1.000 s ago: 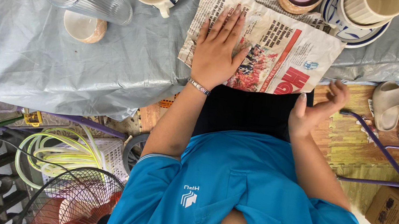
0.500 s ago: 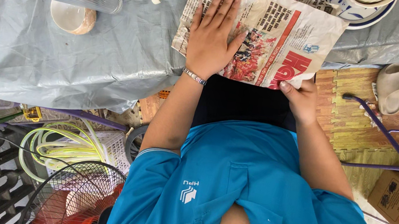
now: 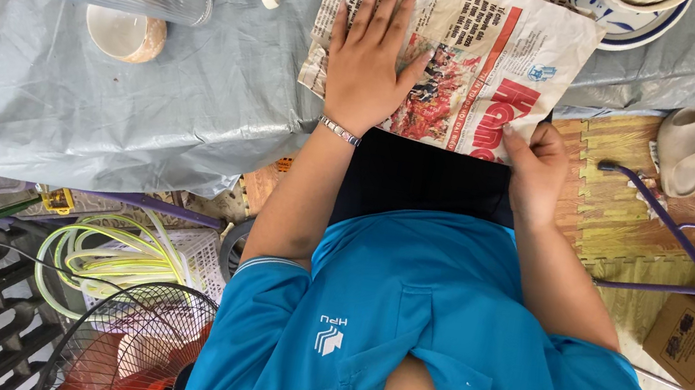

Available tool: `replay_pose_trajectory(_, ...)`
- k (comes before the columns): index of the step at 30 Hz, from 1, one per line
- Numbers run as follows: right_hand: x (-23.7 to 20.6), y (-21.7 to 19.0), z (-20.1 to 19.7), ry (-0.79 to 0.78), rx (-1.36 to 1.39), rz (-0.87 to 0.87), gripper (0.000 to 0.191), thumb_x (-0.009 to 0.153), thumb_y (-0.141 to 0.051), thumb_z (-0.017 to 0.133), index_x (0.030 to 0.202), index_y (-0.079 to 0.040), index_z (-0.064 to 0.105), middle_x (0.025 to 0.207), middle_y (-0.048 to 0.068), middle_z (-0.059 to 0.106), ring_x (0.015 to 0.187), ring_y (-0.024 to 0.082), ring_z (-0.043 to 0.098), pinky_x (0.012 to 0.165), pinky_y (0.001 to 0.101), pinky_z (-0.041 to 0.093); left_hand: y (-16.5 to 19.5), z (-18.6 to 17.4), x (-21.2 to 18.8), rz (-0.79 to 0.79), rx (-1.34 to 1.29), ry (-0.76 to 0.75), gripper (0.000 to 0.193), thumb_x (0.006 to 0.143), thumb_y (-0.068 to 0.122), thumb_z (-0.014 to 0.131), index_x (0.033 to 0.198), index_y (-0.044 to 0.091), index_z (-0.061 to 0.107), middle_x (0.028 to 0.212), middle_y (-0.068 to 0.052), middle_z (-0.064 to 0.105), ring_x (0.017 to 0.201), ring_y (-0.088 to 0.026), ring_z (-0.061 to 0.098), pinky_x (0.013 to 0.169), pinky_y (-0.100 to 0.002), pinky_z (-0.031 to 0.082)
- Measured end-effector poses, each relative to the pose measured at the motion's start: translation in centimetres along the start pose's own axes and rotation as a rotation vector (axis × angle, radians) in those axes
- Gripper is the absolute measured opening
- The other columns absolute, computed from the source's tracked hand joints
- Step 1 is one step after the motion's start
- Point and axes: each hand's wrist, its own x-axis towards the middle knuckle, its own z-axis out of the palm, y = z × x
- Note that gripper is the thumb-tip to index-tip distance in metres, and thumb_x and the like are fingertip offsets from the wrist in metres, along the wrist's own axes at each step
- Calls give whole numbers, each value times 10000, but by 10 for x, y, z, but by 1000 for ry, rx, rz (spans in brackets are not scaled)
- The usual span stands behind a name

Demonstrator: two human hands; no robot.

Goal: The person repeatedly folds newspaper sheets on a table covered with a grey tarp. They smooth the folds and place the folded papers into a nearby white bin. The person handles the newspapers one at a time.

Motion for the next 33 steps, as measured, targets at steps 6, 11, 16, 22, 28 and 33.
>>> replay_pose_trajectory(6, -12, 0, 1, 124, 18, 34, 265, 962, 41, 665, 1063, -87, 456, 1003, 115, 678, 784, 136, 679, 689, 296, 566, -1, 1, 10, 6, -24, -9, 742, 1022, 574, 587, 1590, 137, 396, 1663, -77, 356, 1563, -274, 279, 1287, -536, 156)
replay_pose_trajectory(11, -52, -5, -7, -12, -160, -323, 329, 1039, 103, 698, 1128, -68, 431, 1113, 102, 550, 985, 111, 575, 920, 293, 515, 1, -4, -1, 119, -52, -74, 759, 1004, 570, 588, 1592, 128, 399, 1659, -70, 358, 1560, -272, 287, 1280, -531, 158)
replay_pose_trajectory(16, -33, -7, 0, 114, 287, -63, 319, 1050, -141, 619, 1321, -83, 460, 1361, 153, 572, 1234, 215, 593, 1081, 381, 492, 8, -6, -4, 152, -49, -75, 751, 988, 580, 588, 1577, 142, 427, 1664, -58, 366, 1563, -259, 289, 1287, -527, 159)
replay_pose_trajectory(22, 19, 12, 45, -25, 43, 50, 429, 999, -264, 677, 1342, -76, 500, 1422, 200, 518, 1295, 312, 532, 1112, 471, 433, 13, -7, -3, 152, -76, -45, 776, 958, 586, 623, 1563, 136, 441, 1644, -69, 381, 1542, -261, 309, 1273, -544, 154)
replay_pose_trajectory(28, 7, -8, 57, -97, -192, -188, 558, 948, -387, 734, 1363, -69, 539, 1484, 247, 463, 1357, 409, 470, 1144, 561, 374, 19, -17, 2, 144, -78, -50, 813, 930, 605, 645, 1544, 116, 437, 1617, -97, 401, 1519, -287, 328, 1256, -555, 169)
replay_pose_trajectory(33, 22, -26, 86, -433, -1210, -898, 620, 910, -458, 775, 1364, -86, 575, 1571, 271, 375, 1450, 474, 385, 1168, 573, 314, 11, -11, -1, 198, 150, -78, 722, 960, 545, 574, 1539, 140, 430, 1618, -104, 407, 1520, -291, 334, 1255, -526, 194)
